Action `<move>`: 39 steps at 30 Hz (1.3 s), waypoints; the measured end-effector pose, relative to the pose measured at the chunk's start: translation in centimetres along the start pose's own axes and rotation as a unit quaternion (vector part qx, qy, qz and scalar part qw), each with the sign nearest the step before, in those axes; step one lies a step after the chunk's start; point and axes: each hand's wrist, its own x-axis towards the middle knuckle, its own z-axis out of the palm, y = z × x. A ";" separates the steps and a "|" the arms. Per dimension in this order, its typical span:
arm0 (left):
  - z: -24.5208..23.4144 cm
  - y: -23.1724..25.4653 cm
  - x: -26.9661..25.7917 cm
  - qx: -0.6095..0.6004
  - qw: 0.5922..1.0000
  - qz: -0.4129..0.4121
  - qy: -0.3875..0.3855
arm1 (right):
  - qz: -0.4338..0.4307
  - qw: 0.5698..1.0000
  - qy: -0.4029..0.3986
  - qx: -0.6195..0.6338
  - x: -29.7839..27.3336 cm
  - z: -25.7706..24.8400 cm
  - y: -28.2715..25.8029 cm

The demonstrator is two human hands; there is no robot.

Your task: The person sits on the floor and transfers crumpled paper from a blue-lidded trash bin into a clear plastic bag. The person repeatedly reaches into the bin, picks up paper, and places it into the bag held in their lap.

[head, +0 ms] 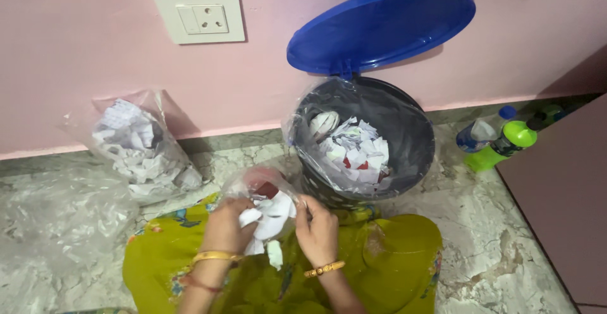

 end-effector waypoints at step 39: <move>4.7 -1.3 -10.1 0.165 0.951 0.233 -0.116 | 0.006 0.996 -0.055 0.076 -1.8 1.6 2.1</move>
